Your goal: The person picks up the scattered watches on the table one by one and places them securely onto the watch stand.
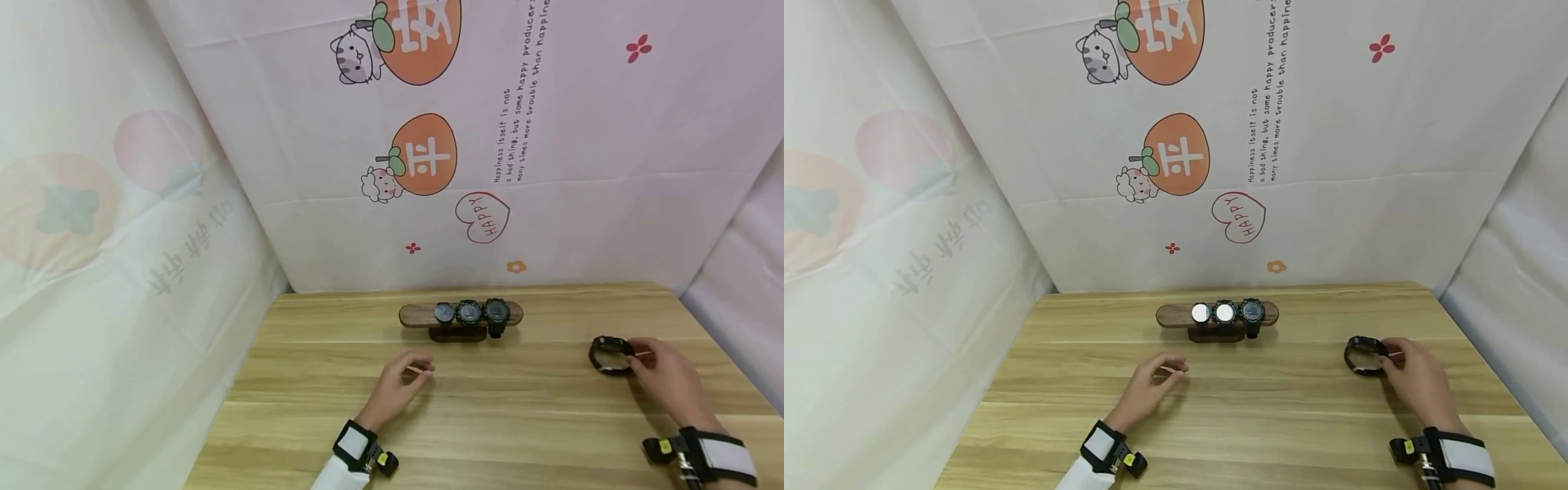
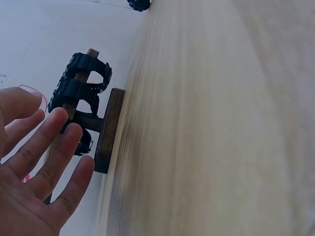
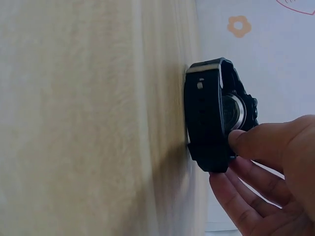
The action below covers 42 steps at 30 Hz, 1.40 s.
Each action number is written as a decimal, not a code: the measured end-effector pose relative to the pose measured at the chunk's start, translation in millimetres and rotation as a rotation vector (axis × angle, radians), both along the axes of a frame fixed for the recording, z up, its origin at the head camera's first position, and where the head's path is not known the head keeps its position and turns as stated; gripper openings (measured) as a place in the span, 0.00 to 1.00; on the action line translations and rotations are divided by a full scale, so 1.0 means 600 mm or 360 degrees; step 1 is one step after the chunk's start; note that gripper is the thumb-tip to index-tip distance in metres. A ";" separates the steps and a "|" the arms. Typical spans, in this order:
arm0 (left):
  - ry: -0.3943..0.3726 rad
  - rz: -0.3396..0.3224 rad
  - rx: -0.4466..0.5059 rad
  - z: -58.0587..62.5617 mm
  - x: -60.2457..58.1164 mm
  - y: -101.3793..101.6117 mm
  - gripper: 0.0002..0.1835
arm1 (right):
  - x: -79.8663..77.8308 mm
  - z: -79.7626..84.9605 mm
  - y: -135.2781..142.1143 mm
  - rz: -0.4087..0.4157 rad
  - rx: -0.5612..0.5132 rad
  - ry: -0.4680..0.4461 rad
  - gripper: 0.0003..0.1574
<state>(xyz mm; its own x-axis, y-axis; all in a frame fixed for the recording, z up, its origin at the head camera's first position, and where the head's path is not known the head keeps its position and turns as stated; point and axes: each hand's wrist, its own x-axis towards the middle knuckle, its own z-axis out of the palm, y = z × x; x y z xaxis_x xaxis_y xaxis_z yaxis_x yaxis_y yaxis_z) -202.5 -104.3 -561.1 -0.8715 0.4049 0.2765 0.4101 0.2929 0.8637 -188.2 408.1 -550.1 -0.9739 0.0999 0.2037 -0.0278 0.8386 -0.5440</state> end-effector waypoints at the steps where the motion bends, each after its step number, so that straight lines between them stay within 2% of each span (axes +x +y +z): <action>1: 0.0001 0.0001 0.0002 0.000 0.000 0.000 0.19 | 0.000 0.000 -0.001 -0.0004 0.0001 0.0001 0.25; 7: -0.0004 -0.0009 0.0016 -0.005 -0.001 0.002 0.18 | -0.004 -0.005 -0.004 -0.0050 0.0016 0.0013 0.21; 13: 0.0008 -0.0003 0.0019 -0.006 -0.001 0.003 0.17 | -0.008 -0.008 -0.010 -0.0076 0.0000 -0.0025 0.25; 18: 0.0028 -0.0005 0.0030 -0.006 -0.001 0.002 0.15 | -0.007 -0.010 -0.015 -0.0091 0.0007 -0.0032 0.23; 35: 0.0017 -0.0024 0.0044 -0.007 0.000 -0.001 0.14 | -0.009 -0.007 -0.048 -0.0088 0.0008 0.0054 0.20; 42: 0.0010 -0.0015 0.0033 -0.008 -0.002 -0.001 0.14 | -0.006 -0.004 -0.069 -0.0007 -0.0013 0.0091 0.20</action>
